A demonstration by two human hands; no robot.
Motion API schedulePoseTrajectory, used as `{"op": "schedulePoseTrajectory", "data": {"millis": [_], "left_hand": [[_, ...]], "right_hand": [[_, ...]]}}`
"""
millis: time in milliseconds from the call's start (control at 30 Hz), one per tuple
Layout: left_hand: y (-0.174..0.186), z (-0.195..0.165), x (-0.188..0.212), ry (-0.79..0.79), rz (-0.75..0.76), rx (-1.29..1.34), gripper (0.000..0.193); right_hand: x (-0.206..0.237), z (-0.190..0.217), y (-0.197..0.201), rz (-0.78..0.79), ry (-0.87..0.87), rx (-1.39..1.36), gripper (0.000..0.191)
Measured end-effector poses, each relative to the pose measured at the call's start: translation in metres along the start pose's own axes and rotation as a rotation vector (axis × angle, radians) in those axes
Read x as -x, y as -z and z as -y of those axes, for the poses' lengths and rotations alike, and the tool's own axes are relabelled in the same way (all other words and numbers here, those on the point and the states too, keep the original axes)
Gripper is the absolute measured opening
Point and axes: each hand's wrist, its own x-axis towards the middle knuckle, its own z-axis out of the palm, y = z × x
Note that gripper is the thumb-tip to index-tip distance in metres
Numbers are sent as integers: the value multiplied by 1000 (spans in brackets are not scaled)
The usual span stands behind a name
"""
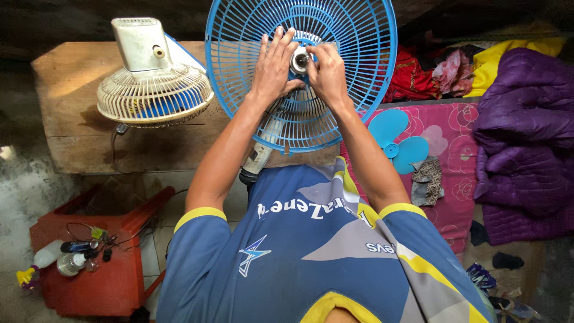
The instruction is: The person sits on the floor with a blue electric fan across their lap, unscrews and removes the front grille, then loosens the central blade cap by hand and detaches the blade assembly from the motor housing, setting the blades aside.
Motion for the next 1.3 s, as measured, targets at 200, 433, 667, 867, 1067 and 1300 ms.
{"op": "schedulePoseTrajectory", "data": {"millis": [200,433,667,867,1067,1300], "left_hand": [[-2,0,1,-15,-19,-6,95],[-3,1,0,-15,-24,9,91],[-2,-1,1,8,-8,-34,93],[-3,1,-1,-11,-17,-40,96],[-3,1,-1,-8,-27,-66,93],[-3,-1,-2,-16,-36,-70,93]], "right_hand": [[0,-3,-1,-12,78,105,22],[2,-2,-1,-16,54,186,21],[5,9,8,142,83,157,46],[2,5,6,138,105,197,56],[3,-5,4,138,106,157,51],[2,-5,6,124,150,294,51]]}}
